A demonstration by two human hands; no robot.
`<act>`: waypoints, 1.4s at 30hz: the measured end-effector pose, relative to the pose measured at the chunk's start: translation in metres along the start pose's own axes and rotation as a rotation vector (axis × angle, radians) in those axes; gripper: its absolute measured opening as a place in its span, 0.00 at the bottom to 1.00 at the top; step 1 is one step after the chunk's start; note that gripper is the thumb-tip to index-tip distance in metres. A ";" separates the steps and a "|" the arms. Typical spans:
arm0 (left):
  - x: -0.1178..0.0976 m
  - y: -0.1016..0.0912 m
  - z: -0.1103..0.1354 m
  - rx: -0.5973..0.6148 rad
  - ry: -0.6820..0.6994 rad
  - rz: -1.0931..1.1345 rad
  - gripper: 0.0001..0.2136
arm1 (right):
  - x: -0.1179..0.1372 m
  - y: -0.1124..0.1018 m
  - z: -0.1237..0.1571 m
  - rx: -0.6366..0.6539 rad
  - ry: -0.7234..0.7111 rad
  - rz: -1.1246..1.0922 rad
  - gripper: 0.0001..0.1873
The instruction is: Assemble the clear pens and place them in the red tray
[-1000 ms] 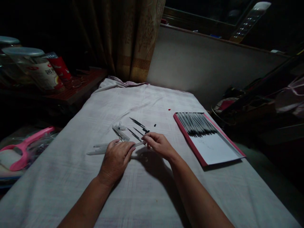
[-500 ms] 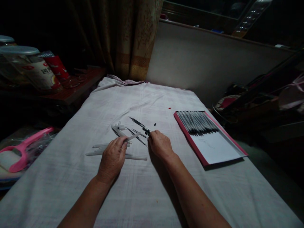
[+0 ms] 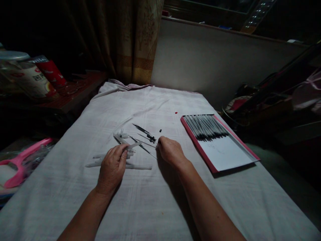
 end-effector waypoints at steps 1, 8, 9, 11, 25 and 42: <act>0.000 -0.001 0.000 -0.003 0.006 -0.003 0.13 | -0.006 -0.007 0.000 -0.041 0.003 -0.082 0.10; -0.001 -0.001 -0.001 -0.015 0.028 -0.015 0.13 | -0.049 -0.064 0.008 -0.396 -0.099 -1.068 0.08; 0.000 -0.001 -0.001 -0.016 0.030 -0.017 0.13 | -0.052 -0.069 0.011 -0.407 -0.094 -1.141 0.10; 0.000 -0.001 -0.001 -0.010 0.034 -0.022 0.13 | -0.052 -0.077 0.016 -0.415 -0.085 -1.209 0.11; 0.001 0.001 -0.002 0.032 0.011 -0.028 0.14 | -0.025 -0.077 0.020 -0.318 -0.175 -1.096 0.09; -0.009 0.005 0.001 0.056 0.022 0.001 0.15 | -0.024 -0.018 -0.020 -0.135 -0.074 -0.582 0.24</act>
Point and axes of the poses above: each hand's wrist, its own z-axis away from the middle knuckle, its own y-axis out of the palm, x = y × z, the point moved 8 cm from there along -z, towards the middle knuckle, and after that the axes turned 4 degrees about -y, right-handed, at the moved point
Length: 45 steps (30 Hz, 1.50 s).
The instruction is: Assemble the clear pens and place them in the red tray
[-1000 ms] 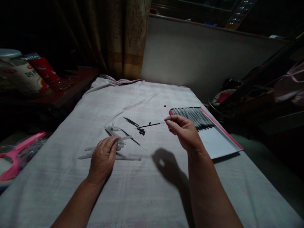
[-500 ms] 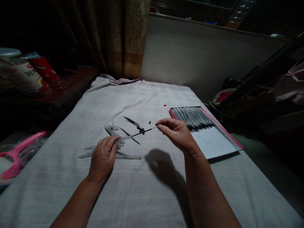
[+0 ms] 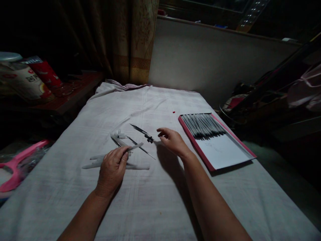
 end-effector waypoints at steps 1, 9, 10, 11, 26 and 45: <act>0.000 0.000 0.000 -0.001 -0.008 0.013 0.15 | -0.011 -0.005 -0.006 -0.060 0.049 0.107 0.21; 0.000 0.003 0.000 0.016 -0.034 0.058 0.14 | -0.036 0.004 -0.039 -0.009 0.127 0.448 0.16; 0.000 0.003 0.000 0.010 -0.029 0.056 0.14 | -0.035 0.005 -0.040 -0.011 0.124 0.450 0.15; 0.000 0.002 0.000 0.004 -0.024 0.054 0.14 | -0.035 0.005 -0.041 -0.031 0.122 0.432 0.13; -0.018 0.010 0.007 0.064 0.113 0.009 0.13 | -0.028 0.037 0.057 -0.041 0.290 -1.134 0.15; -0.031 0.010 0.010 0.077 0.225 -0.043 0.11 | -0.013 0.042 0.058 -0.043 0.170 -1.050 0.13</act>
Point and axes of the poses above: each hand's wrist, its own z-axis away from the middle knuckle, its own y-axis out of the palm, x = y × z, the point moved 8 cm from there along -z, towards the middle knuckle, and after that the axes turned 4 degrees about -y, right-handed, at the moved point
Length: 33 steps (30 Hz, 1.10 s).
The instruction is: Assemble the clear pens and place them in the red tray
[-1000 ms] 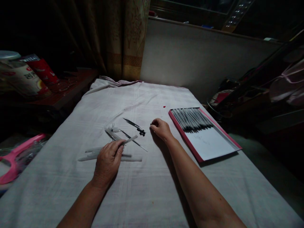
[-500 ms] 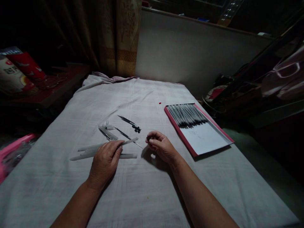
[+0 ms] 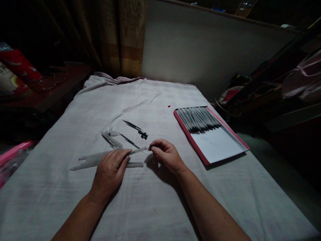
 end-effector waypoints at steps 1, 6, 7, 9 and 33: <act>0.000 0.001 0.000 0.003 0.001 0.002 0.11 | 0.002 0.002 0.000 0.000 -0.034 0.023 0.12; 0.001 0.003 0.002 0.015 0.007 -0.004 0.11 | 0.006 0.008 0.002 0.012 -0.131 0.117 0.10; 0.001 0.003 0.002 0.015 0.007 -0.006 0.11 | 0.006 0.007 0.002 0.010 -0.146 0.144 0.09; 0.001 0.003 0.003 0.013 0.014 -0.007 0.11 | 0.009 0.006 0.004 -0.001 -0.196 0.216 0.08; 0.002 0.004 0.003 0.028 0.034 -0.021 0.11 | 0.027 0.012 0.014 0.106 -0.455 0.792 0.06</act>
Point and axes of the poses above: each hand's wrist, its own z-axis away from the middle knuckle, its own y-axis out of the palm, x = y × z, the point moved 8 cm from there along -z, towards the middle knuckle, and after that the axes turned 4 degrees about -y, right-handed, at the moved point
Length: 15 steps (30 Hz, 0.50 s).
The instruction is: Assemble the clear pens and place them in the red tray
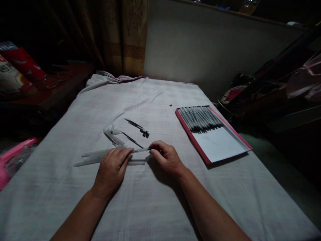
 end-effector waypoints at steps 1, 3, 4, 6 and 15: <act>0.000 0.000 0.000 0.000 0.002 -0.001 0.11 | 0.000 0.000 0.000 0.006 0.003 0.011 0.07; -0.001 0.000 0.000 -0.001 0.005 -0.009 0.11 | -0.001 0.002 0.000 0.035 0.022 0.030 0.09; -0.001 0.000 0.000 -0.001 0.006 -0.013 0.11 | -0.002 0.003 0.000 0.049 0.033 0.031 0.10; -0.001 0.000 0.000 0.000 0.011 -0.019 0.11 | -0.004 0.004 0.001 0.065 0.049 0.012 0.08; 0.000 0.001 -0.001 0.005 -0.004 -0.003 0.12 | -0.003 0.004 0.001 0.065 0.034 0.022 0.06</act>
Point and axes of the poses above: each hand's wrist, its own z-axis away from the middle knuckle, its own y-axis out of the palm, x = y × z, the point moved 8 cm from there along -z, towards the middle knuckle, and after that the axes turned 4 degrees about -y, right-handed, at the moved point
